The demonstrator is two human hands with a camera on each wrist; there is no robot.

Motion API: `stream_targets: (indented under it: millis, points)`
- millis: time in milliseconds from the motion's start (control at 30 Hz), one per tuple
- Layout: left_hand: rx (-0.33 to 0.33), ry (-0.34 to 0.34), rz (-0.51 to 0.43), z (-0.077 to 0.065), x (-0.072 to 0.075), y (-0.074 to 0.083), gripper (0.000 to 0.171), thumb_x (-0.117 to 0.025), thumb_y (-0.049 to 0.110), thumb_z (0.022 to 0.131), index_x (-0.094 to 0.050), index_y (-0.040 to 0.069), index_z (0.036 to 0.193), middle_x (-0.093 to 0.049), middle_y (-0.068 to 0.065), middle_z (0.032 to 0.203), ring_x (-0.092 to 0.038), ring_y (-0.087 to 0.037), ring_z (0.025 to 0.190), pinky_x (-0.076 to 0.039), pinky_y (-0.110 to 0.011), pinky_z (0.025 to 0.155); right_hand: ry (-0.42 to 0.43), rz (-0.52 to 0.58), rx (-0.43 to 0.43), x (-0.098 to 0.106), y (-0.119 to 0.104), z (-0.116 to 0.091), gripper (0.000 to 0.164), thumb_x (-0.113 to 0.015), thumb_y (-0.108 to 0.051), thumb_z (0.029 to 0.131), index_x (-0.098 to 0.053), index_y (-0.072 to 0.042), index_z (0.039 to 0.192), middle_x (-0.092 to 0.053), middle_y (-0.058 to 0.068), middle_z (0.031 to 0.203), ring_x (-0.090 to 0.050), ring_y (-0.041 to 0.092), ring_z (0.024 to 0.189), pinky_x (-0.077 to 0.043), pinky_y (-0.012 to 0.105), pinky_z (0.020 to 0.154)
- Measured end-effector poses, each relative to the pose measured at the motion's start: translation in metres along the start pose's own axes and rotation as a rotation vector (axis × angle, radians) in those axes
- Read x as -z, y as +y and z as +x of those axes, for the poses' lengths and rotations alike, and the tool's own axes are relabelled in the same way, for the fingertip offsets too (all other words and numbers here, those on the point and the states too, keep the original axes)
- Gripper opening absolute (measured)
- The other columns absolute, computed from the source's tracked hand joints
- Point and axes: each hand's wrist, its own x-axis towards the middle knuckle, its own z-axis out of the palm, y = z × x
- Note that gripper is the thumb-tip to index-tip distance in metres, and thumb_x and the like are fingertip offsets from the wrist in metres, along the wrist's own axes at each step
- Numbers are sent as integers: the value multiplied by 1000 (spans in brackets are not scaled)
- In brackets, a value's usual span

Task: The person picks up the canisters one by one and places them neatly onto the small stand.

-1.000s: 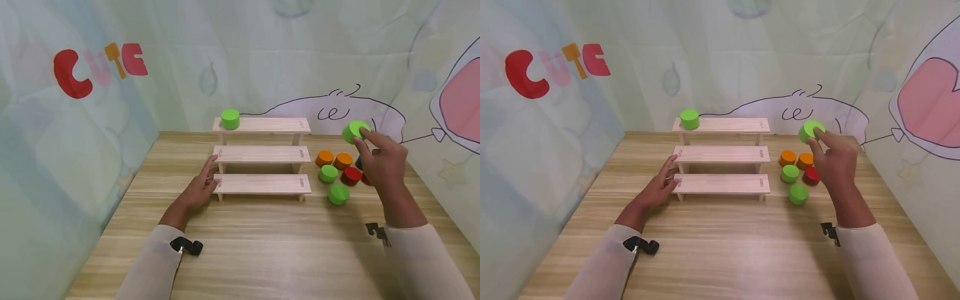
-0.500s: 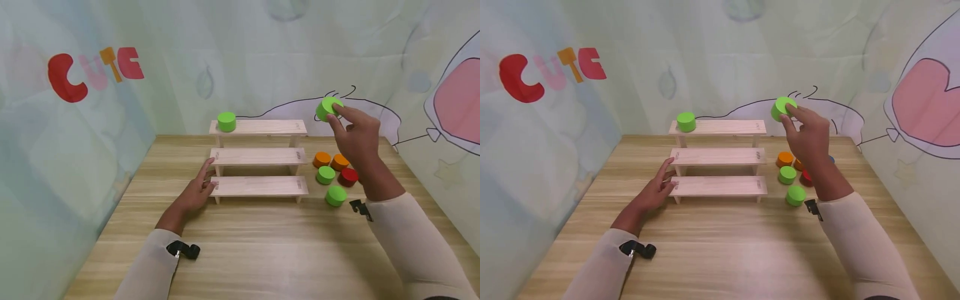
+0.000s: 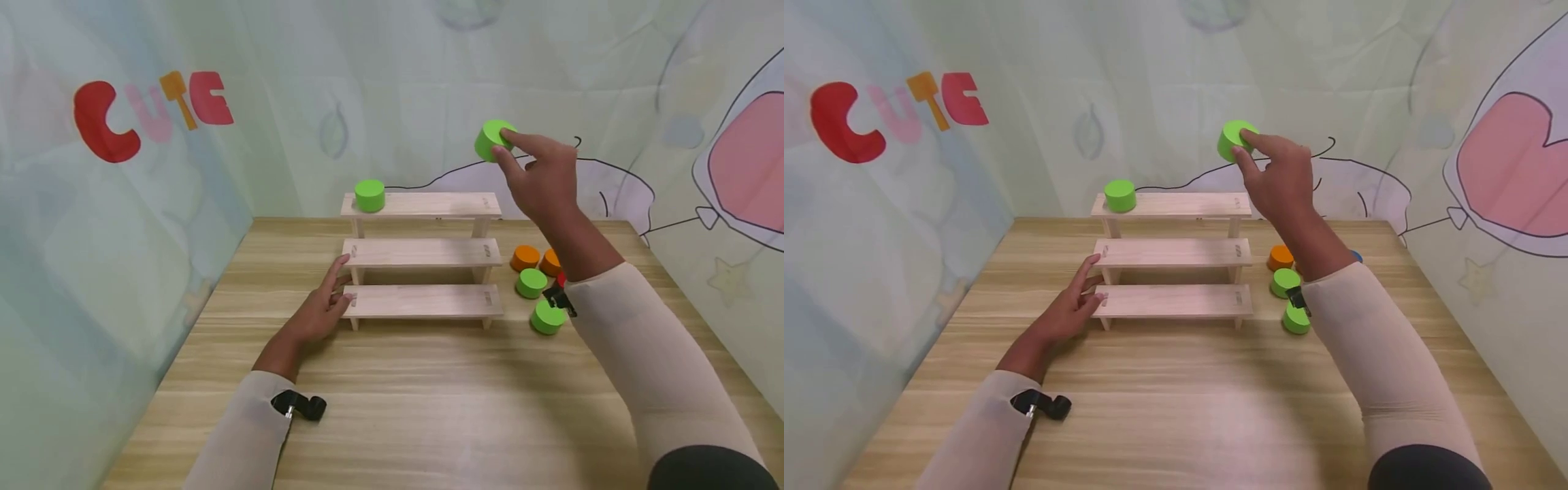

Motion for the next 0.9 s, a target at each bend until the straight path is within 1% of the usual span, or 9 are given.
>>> stream_targets:
  millis: [133,233,333,433,533,600,667,767,900]
  points:
    - [-4,-1,0,1,0,0,76,-48,21,117,-3,43,175,-34,-27,176,-55,-51,148,-49,-67,117,-87,30,-91,-9,-1,9,39,-71,-30,108,-72,-17,144,-71,11,149,-70,28,134,-49,15,81]
    - [-6,3,0,1,1,-1,76,-48,20,117,-3,41,175,-35,-28,175,-56,-52,147,-50,-67,117,-147,51,-165,-18,-2,13,40,-70,-33,109,-70,-20,146,-68,11,153,-68,28,137,-59,29,95]
    - [0,6,-3,0,0,-3,76,-49,21,117,-4,41,175,-36,-28,175,-56,-52,147,-49,-68,117,-164,54,-191,-30,0,15,41,-69,-34,109,-69,-19,147,-66,12,155,-63,29,143,-57,43,108]
    - [10,2,-9,0,0,-4,76,-49,22,117,-4,44,174,-35,-27,175,-56,-51,148,-48,-68,118,-133,33,-143,-45,3,14,40,-71,-31,109,-70,-17,146,-69,14,151,-65,31,140,-57,46,105]
    - [8,0,-13,1,0,-5,76,-48,23,118,-3,44,174,-34,-27,176,-55,-51,148,-48,-68,118,-97,-13,-49,-60,6,11,38,-72,-29,108,-73,-14,143,-73,15,144,-71,32,133,-60,48,95]
    - [2,1,-11,1,0,-4,76,-48,23,118,-2,43,175,-33,-27,176,-55,-52,148,-48,-68,117,-90,-41,0,-69,7,8,38,-73,-29,107,-74,-14,142,-75,15,141,-72,32,133,-61,50,96]
    - [-2,1,-11,0,-1,-4,76,-47,22,118,-2,43,175,-33,-27,176,-55,-52,148,-48,-68,118,-97,-66,28,-76,8,6,38,-72,-30,107,-74,-15,142,-76,14,139,-72,33,133,-61,52,99]
    - [2,-2,-15,0,-1,-3,76,-47,23,118,-2,44,174,-33,-27,176,-55,-51,149,-48,-68,118,-120,-91,37,-85,9,1,38,-71,-32,108,-74,-16,142,-76,13,140,-72,33,135,-61,53,103]
    - [6,-3,-14,0,-2,-1,76,-48,22,118,-3,45,174,-34,-27,176,-55,-51,148,-48,-67,118,-154,-150,71,-94,10,-5,39,-69,-35,109,-74,-17,143,-77,13,138,-74,34,130,-62,54,97]
